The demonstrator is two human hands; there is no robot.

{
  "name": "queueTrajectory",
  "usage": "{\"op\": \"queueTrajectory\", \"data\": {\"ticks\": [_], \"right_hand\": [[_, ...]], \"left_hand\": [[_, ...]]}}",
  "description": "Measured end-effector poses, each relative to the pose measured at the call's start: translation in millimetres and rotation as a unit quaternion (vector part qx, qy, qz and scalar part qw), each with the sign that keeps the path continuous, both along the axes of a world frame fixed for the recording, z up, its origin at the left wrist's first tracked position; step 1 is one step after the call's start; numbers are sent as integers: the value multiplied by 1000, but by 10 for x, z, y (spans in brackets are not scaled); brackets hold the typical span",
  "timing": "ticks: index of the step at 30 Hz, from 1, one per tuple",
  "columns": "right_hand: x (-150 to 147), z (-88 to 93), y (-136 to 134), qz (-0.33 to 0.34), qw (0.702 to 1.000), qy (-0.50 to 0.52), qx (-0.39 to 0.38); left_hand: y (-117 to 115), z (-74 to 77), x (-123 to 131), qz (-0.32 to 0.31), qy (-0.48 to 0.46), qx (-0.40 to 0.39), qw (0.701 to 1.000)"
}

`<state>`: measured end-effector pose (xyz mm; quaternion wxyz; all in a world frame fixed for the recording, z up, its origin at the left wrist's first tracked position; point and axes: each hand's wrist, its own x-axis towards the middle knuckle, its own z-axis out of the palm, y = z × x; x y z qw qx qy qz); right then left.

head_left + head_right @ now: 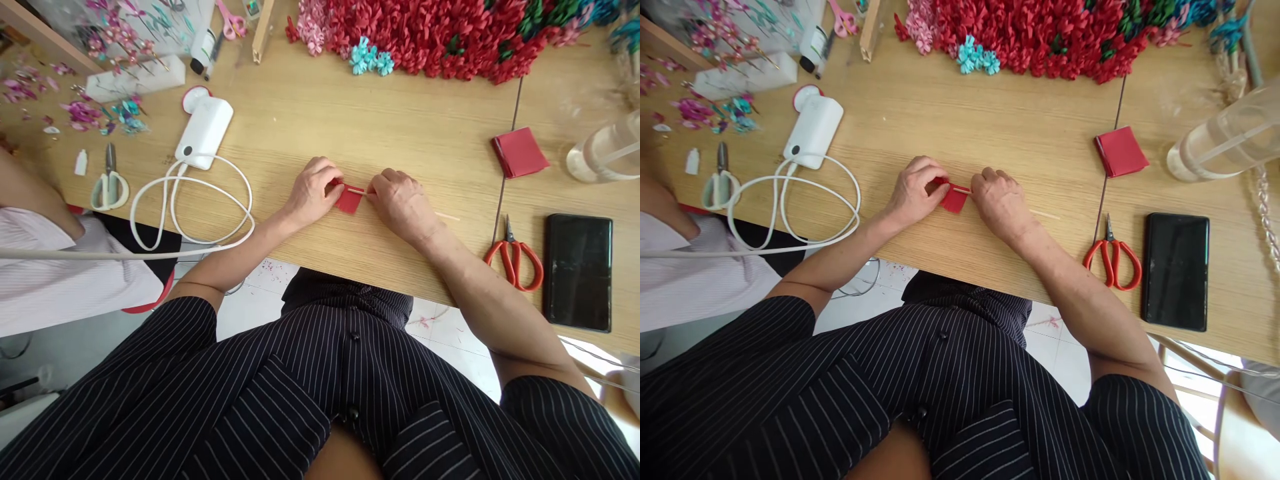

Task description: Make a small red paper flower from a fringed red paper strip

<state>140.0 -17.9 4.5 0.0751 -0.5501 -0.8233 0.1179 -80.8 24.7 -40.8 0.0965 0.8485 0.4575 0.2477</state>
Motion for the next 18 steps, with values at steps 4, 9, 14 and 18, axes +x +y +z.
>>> {"op": "queueTrajectory", "data": {"ticks": [4,9,14,18], "right_hand": [[-2,34,-6,-1,1000,-2,-1],[-64,76,-63,5,1000,-14,-16],[-128,81,-130,30,999,-8,-23],[-149,71,-163,49,999,8,-19]], "left_hand": [[-62,147,-82,15,-5,3,1000],[-356,226,-256,18,-1,31,999],[-621,101,-293,-27,-4,59,998],[-666,48,-249,-31,-12,70,997]]}}
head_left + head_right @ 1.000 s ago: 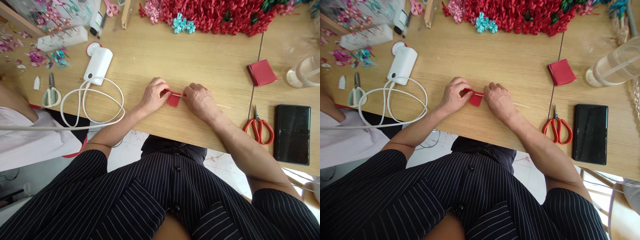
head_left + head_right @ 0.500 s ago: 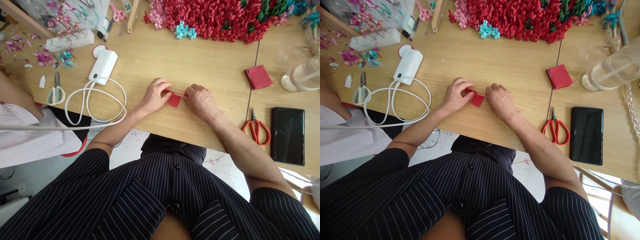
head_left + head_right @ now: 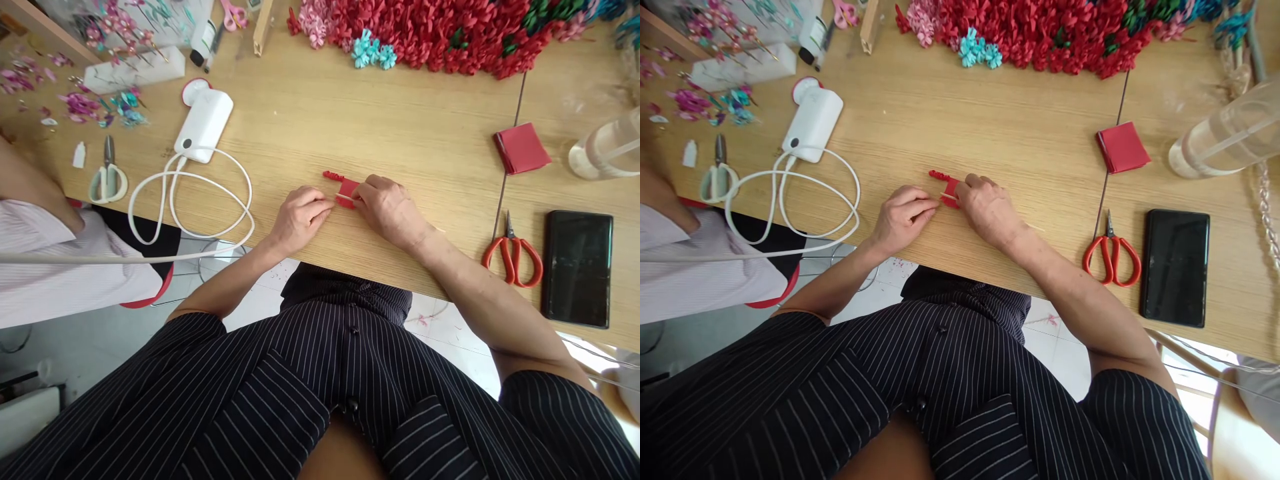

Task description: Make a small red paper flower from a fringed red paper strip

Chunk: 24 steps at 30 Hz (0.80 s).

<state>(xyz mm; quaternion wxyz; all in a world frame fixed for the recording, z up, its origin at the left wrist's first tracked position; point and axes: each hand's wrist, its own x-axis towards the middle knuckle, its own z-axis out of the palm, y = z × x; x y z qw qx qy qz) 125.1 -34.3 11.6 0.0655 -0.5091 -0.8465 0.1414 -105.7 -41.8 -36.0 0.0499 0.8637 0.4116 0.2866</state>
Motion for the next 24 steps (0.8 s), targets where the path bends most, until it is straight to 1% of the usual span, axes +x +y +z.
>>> {"op": "queueTrajectory", "data": {"ticks": [7,13,19,24], "right_hand": [[-11,-19,-4,18,1000,-11,-5],[-11,-23,4,17,1000,-12,1],[-21,9,1,15,999,-26,-14],[-26,4,-3,12,1000,-29,2]], "left_hand": [[-12,-14,51,32,16,-13,999],[-22,-36,74,44,19,-15,999],[-7,-11,101,50,15,-32,998],[62,20,146,66,42,-28,997]]}}
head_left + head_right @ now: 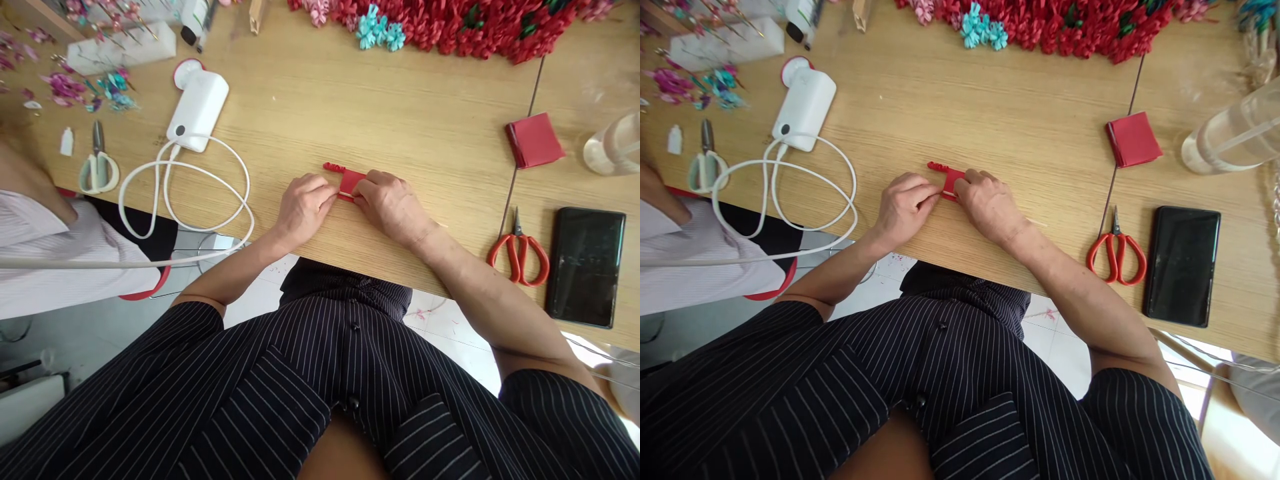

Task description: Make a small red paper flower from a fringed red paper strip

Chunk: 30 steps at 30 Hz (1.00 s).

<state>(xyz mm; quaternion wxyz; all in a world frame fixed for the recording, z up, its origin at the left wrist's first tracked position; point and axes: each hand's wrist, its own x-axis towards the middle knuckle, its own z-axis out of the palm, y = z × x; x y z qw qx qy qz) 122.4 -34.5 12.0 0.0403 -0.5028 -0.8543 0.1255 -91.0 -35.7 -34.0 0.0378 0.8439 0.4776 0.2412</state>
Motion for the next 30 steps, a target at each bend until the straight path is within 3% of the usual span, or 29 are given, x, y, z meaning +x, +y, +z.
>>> {"op": "queueTrajectory", "data": {"ticks": [9,15,25,30], "right_hand": [[0,7,24,-9,1000,1,-20],[-33,-96,175,-5,999,31,40],[-57,-186,202,0,999,33,38],[-62,-221,216,-4,998,47,45]], "left_hand": [[118,48,24,-16,9,-18,1000],[106,47,16,-19,16,-7,1000],[67,58,3,-48,47,5,998],[11,86,13,-38,53,-36,997]]}}
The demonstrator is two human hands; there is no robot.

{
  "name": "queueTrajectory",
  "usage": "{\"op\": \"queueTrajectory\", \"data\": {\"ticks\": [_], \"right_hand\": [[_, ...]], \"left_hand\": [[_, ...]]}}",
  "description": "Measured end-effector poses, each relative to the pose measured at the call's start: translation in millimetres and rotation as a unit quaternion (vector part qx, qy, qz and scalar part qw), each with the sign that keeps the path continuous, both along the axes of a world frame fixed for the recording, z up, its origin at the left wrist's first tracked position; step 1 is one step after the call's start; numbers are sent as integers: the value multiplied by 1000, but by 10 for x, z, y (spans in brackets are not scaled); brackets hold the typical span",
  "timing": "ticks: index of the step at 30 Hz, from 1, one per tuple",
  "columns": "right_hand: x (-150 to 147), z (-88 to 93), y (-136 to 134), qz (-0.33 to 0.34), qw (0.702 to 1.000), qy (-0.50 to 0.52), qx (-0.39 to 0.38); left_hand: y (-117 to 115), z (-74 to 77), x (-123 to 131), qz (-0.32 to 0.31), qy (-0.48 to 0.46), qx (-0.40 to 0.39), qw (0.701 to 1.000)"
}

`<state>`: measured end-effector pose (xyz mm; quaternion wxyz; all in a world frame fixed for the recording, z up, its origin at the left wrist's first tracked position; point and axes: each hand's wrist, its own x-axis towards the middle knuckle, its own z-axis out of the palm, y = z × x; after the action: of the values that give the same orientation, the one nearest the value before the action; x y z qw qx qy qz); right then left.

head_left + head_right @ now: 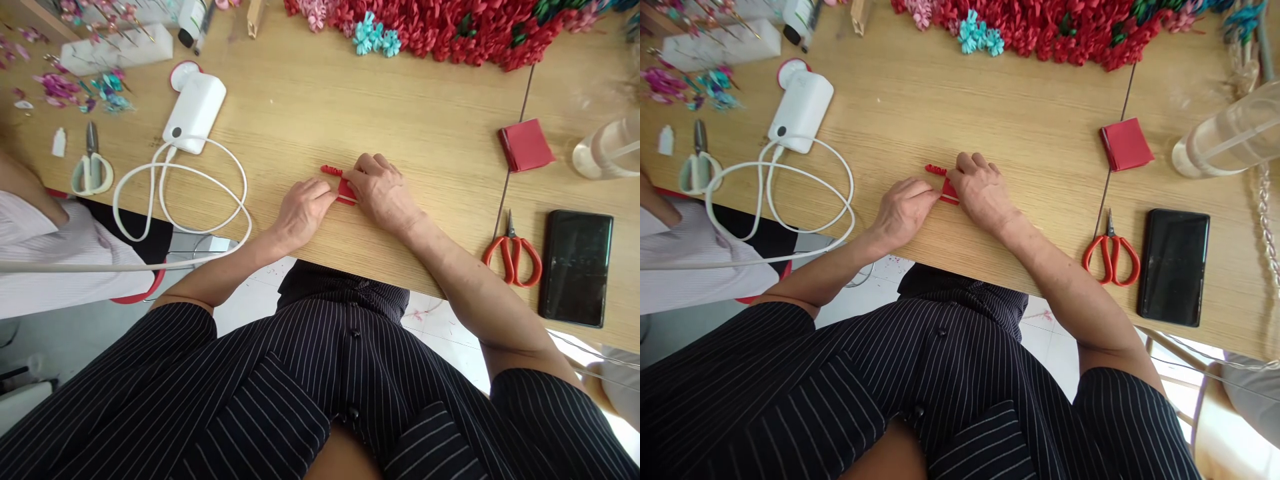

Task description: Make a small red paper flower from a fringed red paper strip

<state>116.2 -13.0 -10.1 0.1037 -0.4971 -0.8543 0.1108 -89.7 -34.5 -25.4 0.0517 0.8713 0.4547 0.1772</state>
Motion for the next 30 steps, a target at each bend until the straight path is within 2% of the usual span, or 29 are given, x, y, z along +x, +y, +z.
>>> {"op": "queueTrajectory", "data": {"ticks": [9,13,17,25,30], "right_hand": [[54,238,-117,-2,999,-16,-47],[34,203,-121,-14,999,-7,-44],[19,166,-108,-10,999,-14,-37],[36,143,-123,-23,999,-11,-40],[70,133,-115,-20,1000,-2,-11]], "left_hand": [[195,-45,25,-24,18,-27,999],[211,-88,-19,-41,-40,6,998],[166,-108,-50,-21,-83,36,996],[177,-81,-23,-42,-41,38,998],[297,-70,19,-47,-28,-3,998]]}}
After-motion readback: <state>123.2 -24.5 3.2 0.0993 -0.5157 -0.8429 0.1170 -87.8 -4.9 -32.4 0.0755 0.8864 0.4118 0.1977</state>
